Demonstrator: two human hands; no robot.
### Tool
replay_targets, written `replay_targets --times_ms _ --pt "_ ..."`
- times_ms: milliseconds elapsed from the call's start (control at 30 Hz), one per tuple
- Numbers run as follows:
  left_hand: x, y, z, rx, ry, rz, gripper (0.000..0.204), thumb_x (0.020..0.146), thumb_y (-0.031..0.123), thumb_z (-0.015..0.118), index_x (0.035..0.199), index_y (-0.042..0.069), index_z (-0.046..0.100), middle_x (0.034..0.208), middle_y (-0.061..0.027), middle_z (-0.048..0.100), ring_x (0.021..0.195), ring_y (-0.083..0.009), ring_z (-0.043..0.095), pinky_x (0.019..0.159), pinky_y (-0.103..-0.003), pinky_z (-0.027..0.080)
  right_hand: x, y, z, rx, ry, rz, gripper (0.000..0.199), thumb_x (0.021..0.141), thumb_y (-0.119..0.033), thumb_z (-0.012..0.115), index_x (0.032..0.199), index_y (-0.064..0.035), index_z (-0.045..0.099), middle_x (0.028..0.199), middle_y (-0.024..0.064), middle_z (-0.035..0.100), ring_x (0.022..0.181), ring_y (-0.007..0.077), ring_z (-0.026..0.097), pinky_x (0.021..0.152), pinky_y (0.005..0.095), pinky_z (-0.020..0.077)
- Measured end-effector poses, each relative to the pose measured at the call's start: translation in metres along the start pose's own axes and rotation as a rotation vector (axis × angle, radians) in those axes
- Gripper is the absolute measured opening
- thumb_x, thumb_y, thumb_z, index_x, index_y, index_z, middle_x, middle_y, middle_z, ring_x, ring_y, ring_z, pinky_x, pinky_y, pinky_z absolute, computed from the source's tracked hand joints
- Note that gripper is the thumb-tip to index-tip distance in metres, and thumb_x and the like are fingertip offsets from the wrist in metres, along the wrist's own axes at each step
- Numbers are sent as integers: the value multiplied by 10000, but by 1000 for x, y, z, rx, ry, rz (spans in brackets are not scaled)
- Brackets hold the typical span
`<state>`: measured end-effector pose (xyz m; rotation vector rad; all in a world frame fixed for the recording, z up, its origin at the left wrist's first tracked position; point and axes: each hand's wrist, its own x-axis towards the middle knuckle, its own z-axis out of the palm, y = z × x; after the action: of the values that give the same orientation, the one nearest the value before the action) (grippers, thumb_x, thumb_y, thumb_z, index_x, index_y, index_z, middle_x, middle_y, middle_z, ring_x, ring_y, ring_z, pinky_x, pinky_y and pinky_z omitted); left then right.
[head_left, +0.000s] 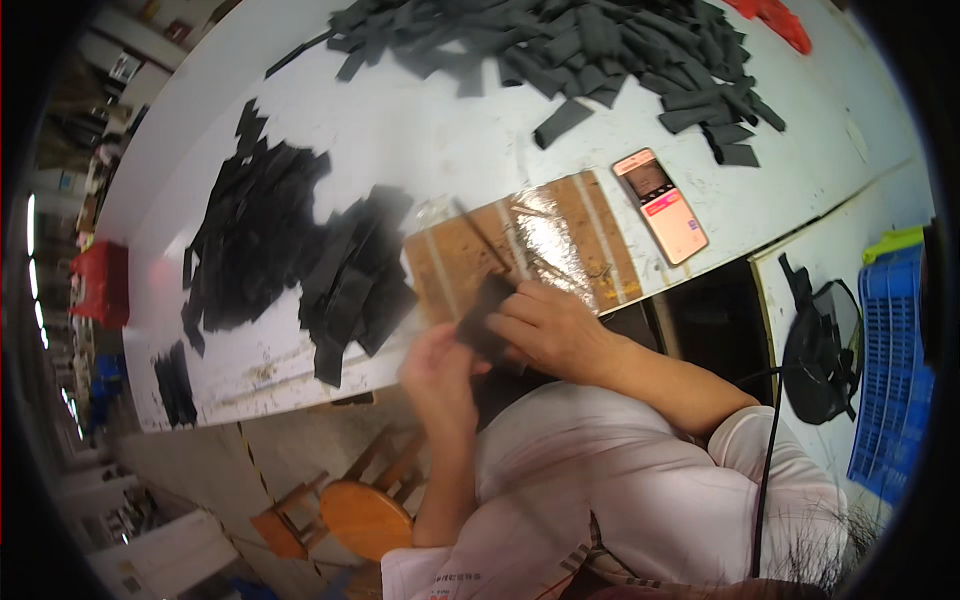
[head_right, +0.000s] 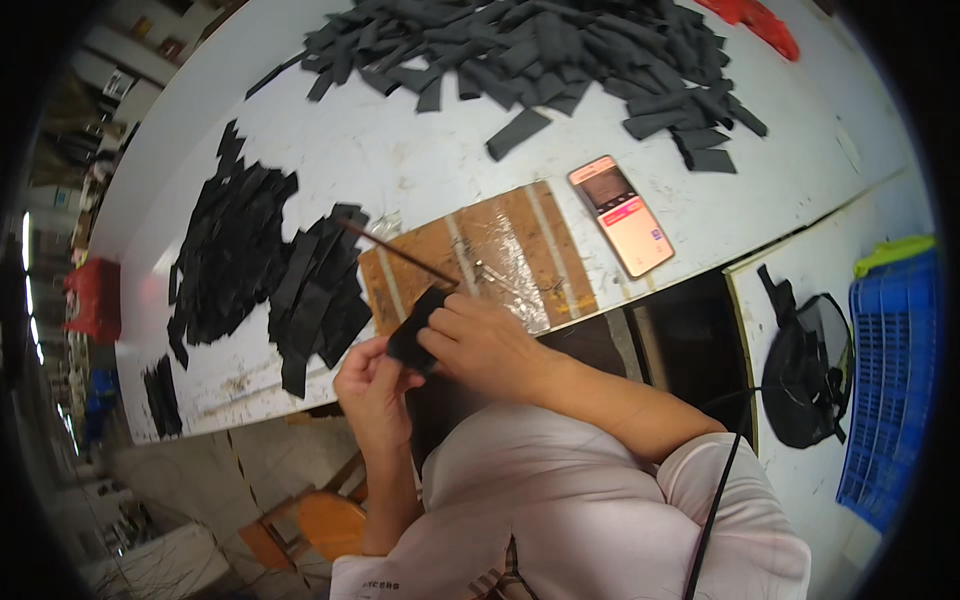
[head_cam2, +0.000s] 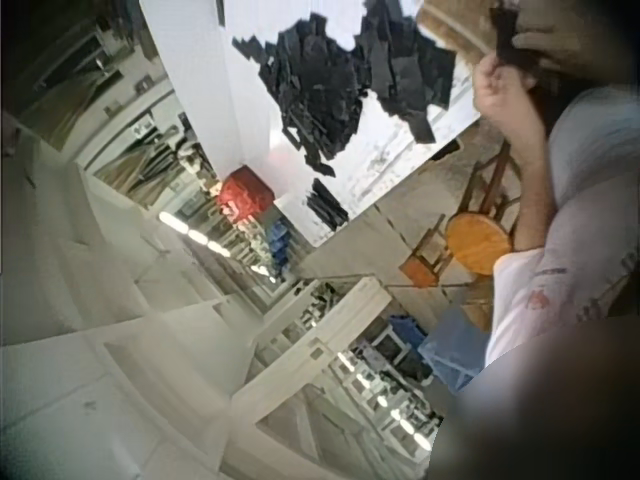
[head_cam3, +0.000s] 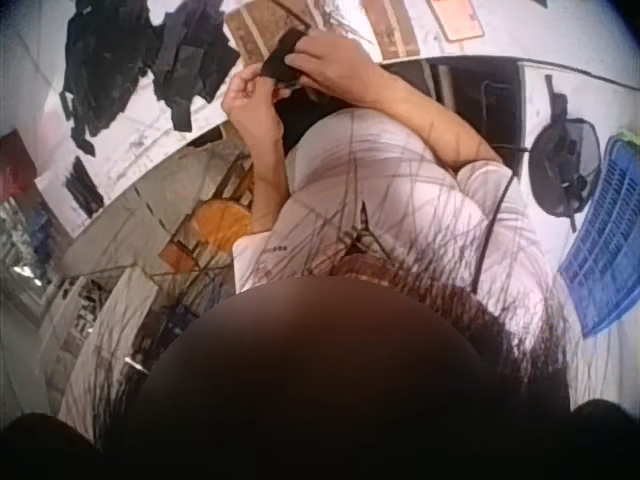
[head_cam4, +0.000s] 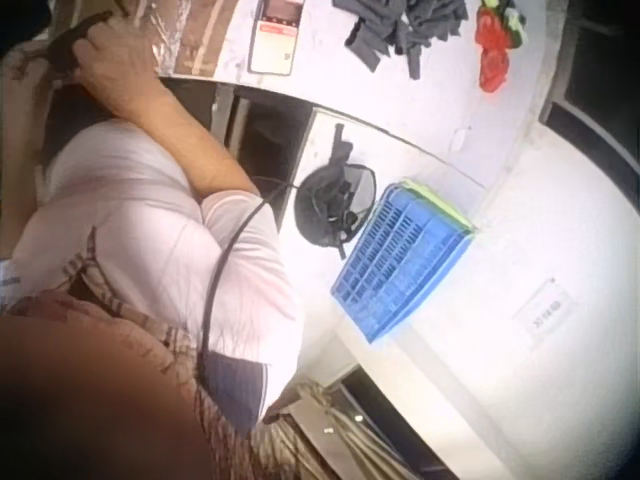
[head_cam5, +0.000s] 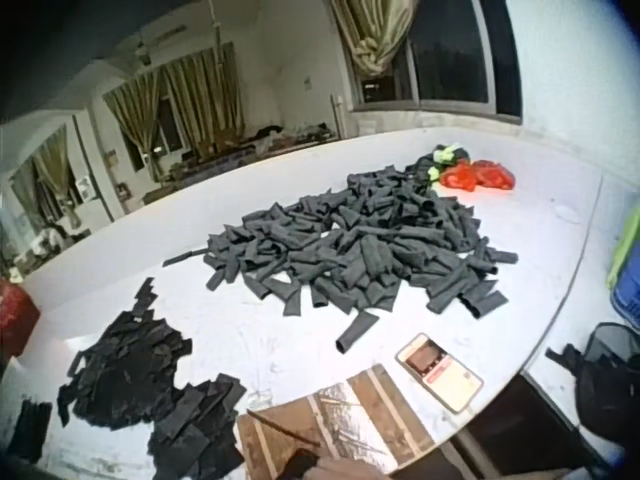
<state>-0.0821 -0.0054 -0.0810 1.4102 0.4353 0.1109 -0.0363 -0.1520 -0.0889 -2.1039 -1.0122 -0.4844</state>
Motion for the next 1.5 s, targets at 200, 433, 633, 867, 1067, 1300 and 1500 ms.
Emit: replay_targets --times_ms 200,433,633,867,1067,1300,1500 --pt "-5 0 8 188 -70 259 116 714 -46 552 829 -35 544 659 -44 556 549 -87 519 486 -196 425 3 -12 -6 437 -28 346 335 685 -261 655 919 -50 540 799 72 496 711 214 526 602 298 437" --pt "-4 -4 13 639 140 428 91 711 -62 539 791 -19 541 629 -40 559 532 -92 506 513 -197 420 4 -14 4 31 -65 139 110 683 -71 559 745 -46 472 711 80 442 665 244 492 545 306 415" --pt "12 6 -12 -317 -163 -65 204 689 -53 585 861 9 494 734 -90 559 590 -112 519 484 -203 414 5 -7 20 227 75 292 70 679 -61 553 704 -45 490 690 68 474 610 221 488 519 290 400" --pt "7 15 -2 -222 -154 -127 235 686 -73 509 906 -6 461 658 -27 483 380 -26 310 335 -152 237 6 -7 10 1729 -205 1079 95 778 -140 564 728 -72 522 656 -44 471 536 29 380 442 168 275" --pt "11 3 4 130 110 263 156 719 -88 457 853 -14 484 625 -40 508 365 -33 345 326 -158 252 17 -14 15 1363 -181 905 163 820 -202 530 733 -64 528 615 -41 463 555 20 397 486 166 320" --pt "-4 23 -1 -830 -523 -347 312 730 -95 466 1036 -51 420 803 -125 556 374 -31 367 338 -135 255 1 -5 11 1632 -42 893 122 830 -144 513 746 -58 530 694 -24 503 607 56 465 564 187 381" --pt "-8 34 19 115 -200 266 234 759 -36 550 990 -41 518 819 -53 550 556 -43 469 473 -149 369 21 -9 -11 986 153 543 67 783 -74 535 749 -22 511 696 19 519 594 116 509 550 240 408"
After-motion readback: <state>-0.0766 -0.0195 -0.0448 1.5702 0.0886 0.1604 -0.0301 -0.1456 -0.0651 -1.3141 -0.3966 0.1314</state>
